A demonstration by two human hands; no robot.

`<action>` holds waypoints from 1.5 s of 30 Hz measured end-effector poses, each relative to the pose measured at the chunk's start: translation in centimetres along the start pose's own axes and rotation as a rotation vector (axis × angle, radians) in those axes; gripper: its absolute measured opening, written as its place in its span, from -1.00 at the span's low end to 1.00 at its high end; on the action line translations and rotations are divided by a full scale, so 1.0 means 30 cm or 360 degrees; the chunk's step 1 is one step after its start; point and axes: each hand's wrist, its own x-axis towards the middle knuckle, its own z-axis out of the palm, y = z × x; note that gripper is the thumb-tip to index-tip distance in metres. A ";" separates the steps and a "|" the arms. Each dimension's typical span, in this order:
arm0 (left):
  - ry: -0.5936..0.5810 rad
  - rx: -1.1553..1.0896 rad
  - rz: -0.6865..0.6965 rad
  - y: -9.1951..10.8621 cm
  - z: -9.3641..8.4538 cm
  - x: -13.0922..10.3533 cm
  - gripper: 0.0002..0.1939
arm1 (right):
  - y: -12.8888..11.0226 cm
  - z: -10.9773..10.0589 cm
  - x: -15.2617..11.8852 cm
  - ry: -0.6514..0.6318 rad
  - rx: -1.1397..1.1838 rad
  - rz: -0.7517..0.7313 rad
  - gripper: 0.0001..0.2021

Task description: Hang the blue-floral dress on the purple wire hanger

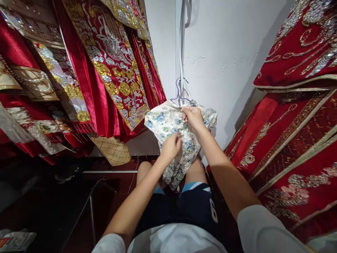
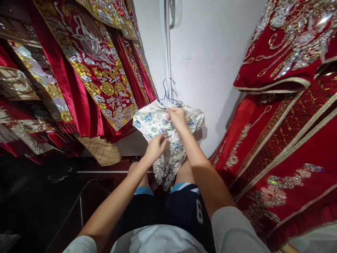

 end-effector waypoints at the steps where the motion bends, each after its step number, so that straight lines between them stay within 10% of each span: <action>1: 0.0208 -0.0106 0.0056 0.007 -0.043 0.060 -0.68 | -0.003 -0.007 -0.009 -0.0035 -0.0018 0.0007 -0.84; 6: 0.0432 -0.0177 0.0532 0.058 -0.204 0.309 -0.82 | -0.019 -0.036 -0.005 -0.0096 -0.0102 -0.0076 -0.83; 12: 0.0384 -0.0329 0.0520 0.071 -0.190 0.381 -0.82 | 0.126 -0.014 0.009 0.0059 -0.0293 -0.0202 -0.76; 17: 0.0876 -0.1166 0.0096 -0.026 -0.270 0.413 -0.73 | 0.311 0.004 -0.075 -0.0032 -0.0419 0.0002 -0.75; 22: 0.1287 -0.1965 -0.0616 -0.210 -0.381 0.367 -0.68 | 0.307 -0.003 -0.161 -0.0113 -0.0019 0.0185 -0.79; 28: 0.1189 -0.2373 -0.1186 -0.301 -0.204 0.160 -0.56 | 0.263 0.031 -0.309 -0.0049 0.0262 0.0281 -0.80; 35: 0.0915 -0.2466 -0.1381 -0.196 0.144 -0.086 -0.74 | 0.429 -0.089 -0.499 0.0131 0.0506 0.0373 -0.63; 42: 0.0317 -0.2064 -0.0553 -0.008 0.124 -0.101 -0.79 | 0.401 -0.199 -0.493 0.0603 0.0277 0.0221 -0.69; 45: -0.0031 -0.1594 -0.0125 0.076 0.088 -0.106 -0.70 | 0.340 -0.180 -0.501 0.0349 0.0156 0.0311 -0.53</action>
